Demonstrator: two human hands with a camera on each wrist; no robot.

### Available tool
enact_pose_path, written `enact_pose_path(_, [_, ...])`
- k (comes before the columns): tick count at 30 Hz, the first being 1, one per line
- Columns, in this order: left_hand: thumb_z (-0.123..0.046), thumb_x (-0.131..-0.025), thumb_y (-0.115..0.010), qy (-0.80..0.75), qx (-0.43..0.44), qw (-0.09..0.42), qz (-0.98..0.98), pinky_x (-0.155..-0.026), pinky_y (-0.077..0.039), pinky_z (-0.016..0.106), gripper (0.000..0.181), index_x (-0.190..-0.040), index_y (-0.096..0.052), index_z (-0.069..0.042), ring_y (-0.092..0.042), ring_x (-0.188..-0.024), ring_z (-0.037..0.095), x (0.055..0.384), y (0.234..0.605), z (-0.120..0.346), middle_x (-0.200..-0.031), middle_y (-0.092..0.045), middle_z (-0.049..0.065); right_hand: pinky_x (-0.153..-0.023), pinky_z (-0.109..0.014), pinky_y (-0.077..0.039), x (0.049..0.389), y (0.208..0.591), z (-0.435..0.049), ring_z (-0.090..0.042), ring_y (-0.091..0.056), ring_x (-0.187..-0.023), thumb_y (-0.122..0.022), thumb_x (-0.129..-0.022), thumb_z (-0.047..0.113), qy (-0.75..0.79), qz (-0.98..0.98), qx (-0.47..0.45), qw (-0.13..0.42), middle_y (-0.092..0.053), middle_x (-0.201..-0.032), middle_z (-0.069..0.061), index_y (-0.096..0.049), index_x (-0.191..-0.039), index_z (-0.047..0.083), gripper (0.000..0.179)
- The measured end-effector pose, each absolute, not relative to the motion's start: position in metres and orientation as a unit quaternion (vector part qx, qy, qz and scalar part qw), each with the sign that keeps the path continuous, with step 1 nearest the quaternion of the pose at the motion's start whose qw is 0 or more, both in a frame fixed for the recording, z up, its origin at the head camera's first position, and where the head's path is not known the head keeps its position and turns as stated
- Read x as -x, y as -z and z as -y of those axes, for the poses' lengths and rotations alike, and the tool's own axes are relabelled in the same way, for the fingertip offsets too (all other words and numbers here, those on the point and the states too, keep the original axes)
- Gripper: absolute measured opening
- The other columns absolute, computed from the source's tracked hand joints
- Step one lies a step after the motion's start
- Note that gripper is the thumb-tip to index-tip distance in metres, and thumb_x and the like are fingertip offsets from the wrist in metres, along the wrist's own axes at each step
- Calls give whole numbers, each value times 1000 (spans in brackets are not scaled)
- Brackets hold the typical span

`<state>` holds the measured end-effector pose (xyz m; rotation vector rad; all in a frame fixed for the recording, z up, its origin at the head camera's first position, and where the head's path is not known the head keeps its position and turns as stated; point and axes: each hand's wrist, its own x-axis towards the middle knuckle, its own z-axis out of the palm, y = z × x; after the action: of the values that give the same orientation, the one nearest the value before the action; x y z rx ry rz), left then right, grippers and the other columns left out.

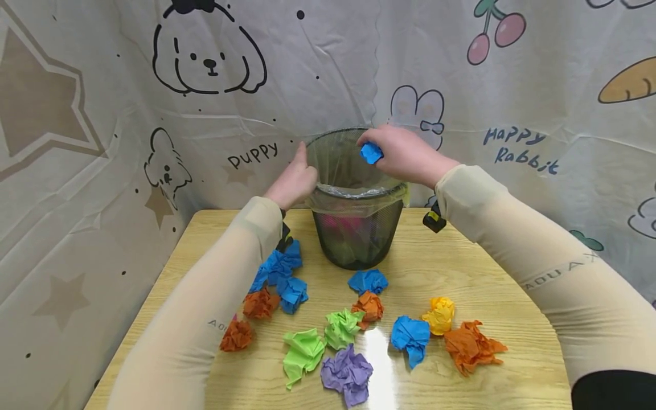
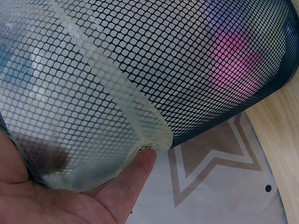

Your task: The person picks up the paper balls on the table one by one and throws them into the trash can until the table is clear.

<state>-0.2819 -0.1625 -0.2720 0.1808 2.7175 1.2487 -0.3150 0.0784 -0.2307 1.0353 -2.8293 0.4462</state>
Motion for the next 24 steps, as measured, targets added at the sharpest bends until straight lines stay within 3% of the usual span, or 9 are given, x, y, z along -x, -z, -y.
enact_pose_path(10, [-16,-105,-21,-416,-57,75,-904,-110,-28,41,71,-160,23,-17,-10,-155,18,283,272,163,-170,16,3,-96,-42,-44,323,238,-67,-29,-56,-111,-55,-96,-3,-150,931,-332,-1,-62,-134,-14,-62,-136,5,41])
enact_pose_path(16, [-16,-104,-21,-416,-58,73,-904,-117,-24,40,71,-161,22,-16,2,-156,19,283,272,161,-170,16,5,-101,-42,-44,324,244,-63,-28,-55,-116,-56,-96,-2,-137,934,-330,-10,-60,-134,-15,-61,-139,5,44])
enact_pose_path(19, [-16,-104,-21,-413,-57,73,-906,-123,-16,39,71,-161,22,-16,3,-155,20,283,272,161,-170,16,5,-101,-42,-45,323,245,-62,-27,-55,-115,-57,-97,1,-130,935,-330,-6,-59,-134,-14,-59,-141,7,45])
enact_pose_path(24, [-16,-105,-21,-409,-57,72,-908,-124,-15,39,71,-161,22,-15,2,-156,20,284,272,161,-170,16,5,-104,-43,-45,324,246,-61,-26,-55,-119,-62,-99,11,-121,937,-326,-11,-56,-140,-14,-51,-150,10,52])
